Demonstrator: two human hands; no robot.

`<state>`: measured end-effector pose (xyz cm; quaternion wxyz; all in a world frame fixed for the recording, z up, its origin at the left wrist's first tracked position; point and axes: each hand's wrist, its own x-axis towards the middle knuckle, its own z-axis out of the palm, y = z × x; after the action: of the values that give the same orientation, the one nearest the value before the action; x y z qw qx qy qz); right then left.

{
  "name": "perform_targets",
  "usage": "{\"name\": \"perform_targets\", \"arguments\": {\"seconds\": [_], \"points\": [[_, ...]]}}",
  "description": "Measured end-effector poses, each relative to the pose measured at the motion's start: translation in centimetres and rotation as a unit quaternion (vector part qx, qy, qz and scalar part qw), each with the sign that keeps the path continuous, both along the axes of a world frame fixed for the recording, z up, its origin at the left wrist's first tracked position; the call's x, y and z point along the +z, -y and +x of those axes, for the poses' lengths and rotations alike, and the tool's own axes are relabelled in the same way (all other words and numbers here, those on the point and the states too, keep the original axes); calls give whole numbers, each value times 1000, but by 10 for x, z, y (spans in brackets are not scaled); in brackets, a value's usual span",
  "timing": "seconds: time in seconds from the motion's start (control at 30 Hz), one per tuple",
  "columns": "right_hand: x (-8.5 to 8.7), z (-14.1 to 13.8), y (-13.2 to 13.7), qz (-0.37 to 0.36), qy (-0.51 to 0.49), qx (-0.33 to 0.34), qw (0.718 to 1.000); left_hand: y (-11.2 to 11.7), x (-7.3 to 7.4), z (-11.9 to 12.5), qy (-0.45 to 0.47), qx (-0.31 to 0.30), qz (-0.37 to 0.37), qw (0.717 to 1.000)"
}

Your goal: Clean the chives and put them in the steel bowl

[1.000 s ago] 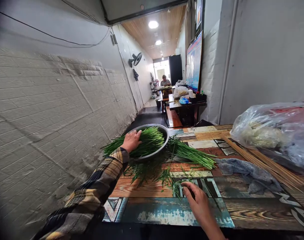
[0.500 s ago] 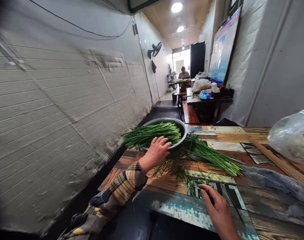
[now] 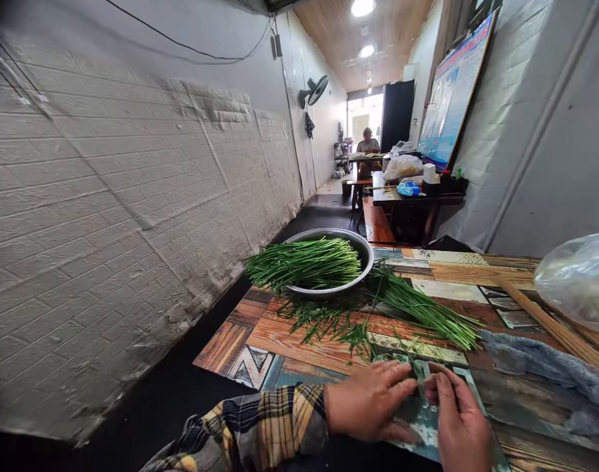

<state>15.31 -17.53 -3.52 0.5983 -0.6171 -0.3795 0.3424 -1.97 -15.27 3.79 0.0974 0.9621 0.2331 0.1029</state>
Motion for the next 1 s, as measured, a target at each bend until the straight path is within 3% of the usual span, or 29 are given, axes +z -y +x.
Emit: {"name": "perform_targets", "arguments": {"seconds": [0.2, 0.33, 0.47, 0.6, 0.77, 0.87, 1.0], "points": [[18, 2, 4, -43, 82, 5, 996, 15, -23, 16, 28, -33, 50, 998], [20, 2, 2, -34, 108, 7, 994, 4, -35, 17, 13, -31, 63, 997], [12, 0, -2, -1, 75, 38, 996, -17, -32, 6, 0, 1, 44, 999], [10, -3, -3, 8, 68, 69, 995, -51, -25, -22, -31, 74, 9, 997], [18, -8, -7, 42, 57, 45, 997, -91, -12, -61, -61, 263, 17, 963], [21, -10, -7, 48, 41, 45, 997, -84, 7, -61, -10, 235, 45, 971], [22, -11, -5, 57, -5, 9, 998, -50, 17, -28, 7, 93, 12, 996]]}}
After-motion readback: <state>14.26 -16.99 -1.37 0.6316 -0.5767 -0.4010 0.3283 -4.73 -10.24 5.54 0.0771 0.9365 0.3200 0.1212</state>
